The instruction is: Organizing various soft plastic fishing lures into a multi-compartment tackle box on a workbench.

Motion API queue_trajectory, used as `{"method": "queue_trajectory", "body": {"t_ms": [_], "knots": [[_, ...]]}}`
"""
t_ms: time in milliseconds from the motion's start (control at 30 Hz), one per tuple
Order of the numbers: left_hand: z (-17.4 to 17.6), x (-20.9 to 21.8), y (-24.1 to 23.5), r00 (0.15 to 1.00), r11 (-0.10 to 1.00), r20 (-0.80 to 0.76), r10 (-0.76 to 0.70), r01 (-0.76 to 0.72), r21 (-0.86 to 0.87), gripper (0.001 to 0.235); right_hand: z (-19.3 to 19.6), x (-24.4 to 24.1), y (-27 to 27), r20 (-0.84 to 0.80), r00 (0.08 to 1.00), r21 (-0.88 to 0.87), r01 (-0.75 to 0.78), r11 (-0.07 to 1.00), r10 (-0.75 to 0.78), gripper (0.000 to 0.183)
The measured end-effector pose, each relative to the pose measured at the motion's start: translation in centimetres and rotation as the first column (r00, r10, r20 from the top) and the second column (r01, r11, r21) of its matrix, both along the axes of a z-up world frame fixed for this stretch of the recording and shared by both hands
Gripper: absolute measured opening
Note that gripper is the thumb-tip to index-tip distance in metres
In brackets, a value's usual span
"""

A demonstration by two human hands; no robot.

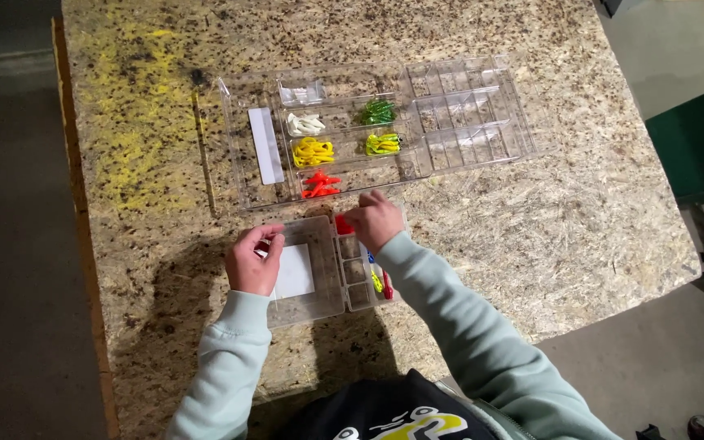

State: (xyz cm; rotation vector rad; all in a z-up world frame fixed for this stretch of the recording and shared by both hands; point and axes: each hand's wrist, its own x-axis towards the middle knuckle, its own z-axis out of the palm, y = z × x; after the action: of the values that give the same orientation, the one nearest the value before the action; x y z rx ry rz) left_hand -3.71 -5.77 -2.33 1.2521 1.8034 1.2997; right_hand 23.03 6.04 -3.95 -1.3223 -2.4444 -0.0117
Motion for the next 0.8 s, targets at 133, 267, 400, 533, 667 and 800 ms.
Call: {"method": "queue_trajectory", "body": {"t_ms": [133,267,400,533,667,800], "knots": [[0.3,-0.4,-0.2,0.999,0.999,-0.001,0.037,-0.037,-0.003,0.018,0.7,2.3,0.5,-0.119,0.993,-0.077,-0.032,0.997,0.022,0.008],[0.1,-0.4,0.4,0.999,0.999,0.006,0.032,-0.032,0.011,0.018,0.6,2.6,-0.2,-0.137,0.991,-0.055,-0.021,0.998,0.013,0.010],[-0.3,0.1,0.8,0.999,1.000,-0.044,-0.002,0.003,0.027,0.017,0.8,1.4,-0.9,-0.052,0.998,0.000,-0.025,1.000,0.025,0.009],[-0.3,0.5,2.4,0.997,0.998,-0.071,-0.011,0.015,0.055,0.015,0.3,0.9,-1.0,-0.028,1.000,0.032,-0.007,0.999,0.008,0.008],[0.6,0.6,6.8,0.961,0.996,-0.274,-0.022,0.044,0.072,0.008,1.0,1.6,-0.1,-0.192,0.981,0.034,-0.010,0.999,0.017,0.003],[2.6,2.7,11.8,0.813,0.962,-0.547,-0.202,0.059,-0.268,0.010,3.5,2.6,-0.4,-0.386,0.923,0.046,0.025,0.999,-0.006,0.005]]}}
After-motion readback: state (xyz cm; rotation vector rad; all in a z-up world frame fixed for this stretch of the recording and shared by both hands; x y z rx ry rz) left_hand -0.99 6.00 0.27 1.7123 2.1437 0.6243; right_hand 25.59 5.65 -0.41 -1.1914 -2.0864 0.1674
